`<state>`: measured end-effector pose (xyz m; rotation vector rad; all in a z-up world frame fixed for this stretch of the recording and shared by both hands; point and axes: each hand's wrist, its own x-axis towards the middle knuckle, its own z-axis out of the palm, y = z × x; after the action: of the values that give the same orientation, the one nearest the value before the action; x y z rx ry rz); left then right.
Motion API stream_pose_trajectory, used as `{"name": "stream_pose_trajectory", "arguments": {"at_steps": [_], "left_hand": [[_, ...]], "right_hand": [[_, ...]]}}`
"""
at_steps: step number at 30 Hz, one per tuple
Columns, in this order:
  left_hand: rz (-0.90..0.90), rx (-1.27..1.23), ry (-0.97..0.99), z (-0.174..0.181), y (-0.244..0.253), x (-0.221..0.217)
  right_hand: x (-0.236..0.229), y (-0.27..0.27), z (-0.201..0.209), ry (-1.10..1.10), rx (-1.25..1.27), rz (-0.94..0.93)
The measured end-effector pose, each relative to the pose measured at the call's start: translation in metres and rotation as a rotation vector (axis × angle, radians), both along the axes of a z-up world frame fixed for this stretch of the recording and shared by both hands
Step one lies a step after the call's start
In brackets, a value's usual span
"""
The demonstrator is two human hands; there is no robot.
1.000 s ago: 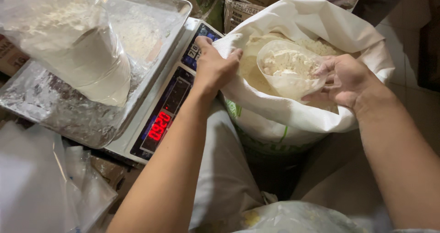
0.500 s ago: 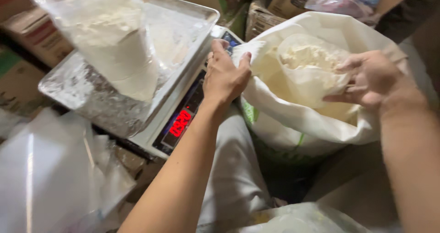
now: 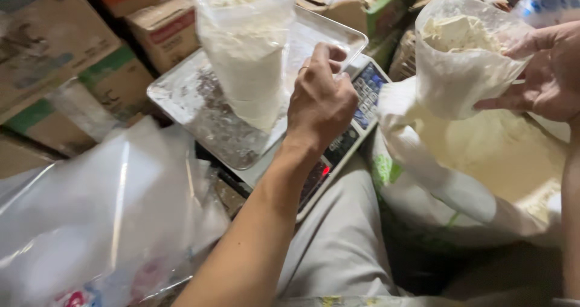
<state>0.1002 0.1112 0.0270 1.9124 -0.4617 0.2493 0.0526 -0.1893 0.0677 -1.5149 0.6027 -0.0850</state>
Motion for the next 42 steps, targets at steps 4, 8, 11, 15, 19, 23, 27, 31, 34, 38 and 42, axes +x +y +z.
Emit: {"name": "stream_pose_trajectory", "arguments": {"at_steps": [4, 8, 11, 15, 19, 23, 27, 31, 34, 38, 42], "left_hand": [[-0.025, -0.065, -0.083, 0.018, 0.024, 0.005], [0.016, -0.072, -0.207, 0.041, 0.046, 0.003], [0.056, -0.056, -0.173, 0.06, 0.062, 0.004], [0.127, -0.06, -0.17, 0.083, 0.08, 0.003], [0.262, -0.038, -0.244, 0.103, 0.093, 0.008], [0.398, 0.079, -0.233, 0.116, 0.105, 0.012], [0.524, 0.205, -0.173, 0.121, 0.118, 0.02], [0.468, 0.238, 0.152, 0.125, 0.132, 0.047], [0.418, 0.245, -0.025, 0.121, 0.138, 0.064], [0.203, -0.042, 0.195, 0.118, 0.144, 0.078], [0.071, -0.346, 0.221, 0.119, 0.147, 0.088]], "right_hand": [[0.036, 0.024, 0.024, 0.014, -0.025, 0.068], [0.067, 0.037, 0.05, 0.027, -0.049, 0.13], [0.092, 0.046, 0.073, 0.036, -0.067, 0.174], [0.123, 0.061, 0.11, 0.079, -0.069, 0.231], [0.139, 0.075, 0.137, 0.017, -0.125, 0.236], [0.151, 0.092, 0.151, -0.093, -0.12, 0.342], [0.165, 0.113, 0.165, -0.113, -0.127, 0.338], [0.162, 0.129, 0.173, -0.146, -0.265, 0.294], [0.158, 0.145, 0.174, -0.189, -0.369, 0.308], [0.157, 0.16, 0.179, -0.277, -0.585, 0.332], [0.167, 0.168, 0.175, -0.354, -0.919, 0.379]]}}
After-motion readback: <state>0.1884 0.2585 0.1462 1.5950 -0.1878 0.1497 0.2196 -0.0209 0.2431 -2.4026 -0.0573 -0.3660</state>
